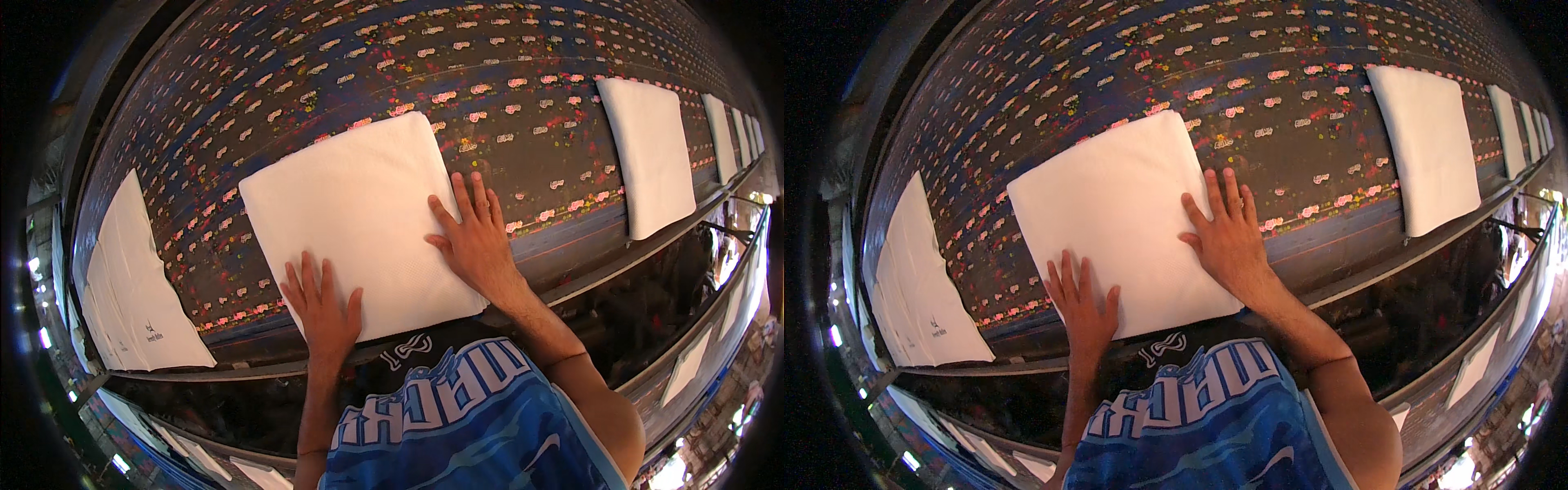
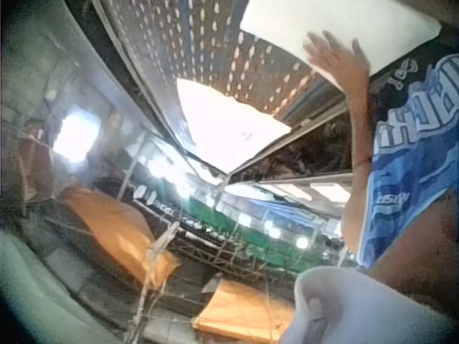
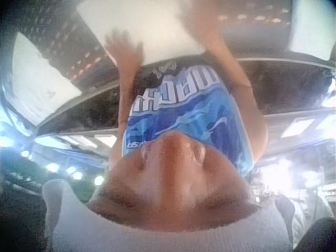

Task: The person folds white towels on a long metal table. They smooth and fold each towel into a compact rectangle, then place it on the table next to other folded towels.

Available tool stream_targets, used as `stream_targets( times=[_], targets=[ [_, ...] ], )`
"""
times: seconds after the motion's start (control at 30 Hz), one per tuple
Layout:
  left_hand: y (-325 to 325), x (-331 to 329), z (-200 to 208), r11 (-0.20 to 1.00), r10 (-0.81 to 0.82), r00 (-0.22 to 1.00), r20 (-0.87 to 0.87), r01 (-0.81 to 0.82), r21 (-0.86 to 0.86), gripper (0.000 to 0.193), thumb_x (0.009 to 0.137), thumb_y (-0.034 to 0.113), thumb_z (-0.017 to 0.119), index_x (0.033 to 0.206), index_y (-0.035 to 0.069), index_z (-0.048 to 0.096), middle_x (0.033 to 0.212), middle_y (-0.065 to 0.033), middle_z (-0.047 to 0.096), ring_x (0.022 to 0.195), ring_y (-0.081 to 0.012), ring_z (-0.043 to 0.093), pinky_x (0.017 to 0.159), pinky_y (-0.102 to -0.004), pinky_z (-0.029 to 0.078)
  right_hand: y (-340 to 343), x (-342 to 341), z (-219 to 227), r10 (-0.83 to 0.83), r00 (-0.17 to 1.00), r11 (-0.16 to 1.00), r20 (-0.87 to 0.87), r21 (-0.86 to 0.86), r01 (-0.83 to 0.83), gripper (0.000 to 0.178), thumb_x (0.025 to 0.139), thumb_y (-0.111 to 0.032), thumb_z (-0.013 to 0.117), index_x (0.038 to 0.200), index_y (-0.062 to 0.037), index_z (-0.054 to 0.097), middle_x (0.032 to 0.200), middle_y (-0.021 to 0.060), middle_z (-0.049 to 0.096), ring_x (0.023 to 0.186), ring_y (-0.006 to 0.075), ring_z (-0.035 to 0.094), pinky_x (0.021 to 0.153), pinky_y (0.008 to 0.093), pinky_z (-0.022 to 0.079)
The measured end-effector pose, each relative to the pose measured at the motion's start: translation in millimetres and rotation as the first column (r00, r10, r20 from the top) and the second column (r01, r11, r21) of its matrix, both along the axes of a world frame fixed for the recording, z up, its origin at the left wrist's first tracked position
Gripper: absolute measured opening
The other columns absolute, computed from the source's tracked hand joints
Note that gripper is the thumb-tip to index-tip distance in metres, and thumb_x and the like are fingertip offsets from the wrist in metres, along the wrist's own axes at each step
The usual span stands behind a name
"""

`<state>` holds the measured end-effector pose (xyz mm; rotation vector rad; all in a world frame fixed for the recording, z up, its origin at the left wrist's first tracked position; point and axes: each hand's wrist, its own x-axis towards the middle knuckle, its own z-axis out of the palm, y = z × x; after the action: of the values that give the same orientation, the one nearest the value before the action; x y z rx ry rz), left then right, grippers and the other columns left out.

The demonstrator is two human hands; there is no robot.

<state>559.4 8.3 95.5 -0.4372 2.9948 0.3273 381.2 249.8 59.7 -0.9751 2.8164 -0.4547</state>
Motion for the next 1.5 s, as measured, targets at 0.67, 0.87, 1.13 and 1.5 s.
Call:
stream_targets(
  times=[0.67,0.87,1.13,1.5],
  targets=[
    [18.3,-173.6,-39.3,0.876,-0.452,0.885,-0.107,0.464,0.134,0.061,0.107,0.036,0.063,0.158,0.005,0.051,0.176,-0.0092,0.031,0.164,-0.0386,0.019,0.132,-0.0656,0.009,2.8,-5.4,0.9,0.074,0.997,0.996,-0.026,-0.057,-0.075,0.058,0.099,-0.043,0.072,0.145,-0.0081,0.062,0.166,0.0129,0.047,0.157,0.0352,0.038,0.129,0.059,0.027],
    [19.4,-173.0,-37.4,0.87,-0.457,0.883,-0.107,0.469,0.15,0.049,0.108,0.034,0.062,0.153,0.016,0.06,0.177,-0.0111,0.028,0.165,-0.0401,0.017,0.132,-0.0665,0.008,3.5,-6.4,0.8,0.078,0.997,0.995,-0.017,-0.058,-0.079,0.052,0.098,-0.042,0.072,0.136,-0.0079,0.066,0.166,0.0133,0.048,0.158,0.0353,0.038,0.129,0.0594,0.028],
    [15.8,-167.1,-40.9,0.849,-0.5,0.862,-0.084,0.507,0.149,0.034,0.108,0.031,0.063,0.14,0.024,0.071,0.179,-0.0159,0.021,0.166,-0.0418,0.012,0.13,-0.07,0.006,3.7,-6.4,-0.2,0.081,0.996,0.995,-0.03,-0.062,-0.082,0.049,0.099,-0.043,0.071,0.133,-0.0088,0.066,0.168,0.0115,0.046,0.158,0.0366,0.037,0.129,0.0603,0.027],
    [23.3,-169.1,-30.1,0.84,-0.528,0.845,-0.08,0.534,0.099,0.033,0.105,0.026,0.066,0.137,0.02,0.072,0.17,-0.0062,0.038,0.16,-0.0394,0.026,0.129,-0.0719,0.011,5.2,-5.1,-5.4,0.07,0.997,0.995,-0.022,-0.07,-0.071,0.048,0.1,-0.044,0.07,0.134,-0.0101,0.067,0.17,0.0101,0.044,0.158,0.037,0.037,0.129,0.0607,0.027]
  ],
)
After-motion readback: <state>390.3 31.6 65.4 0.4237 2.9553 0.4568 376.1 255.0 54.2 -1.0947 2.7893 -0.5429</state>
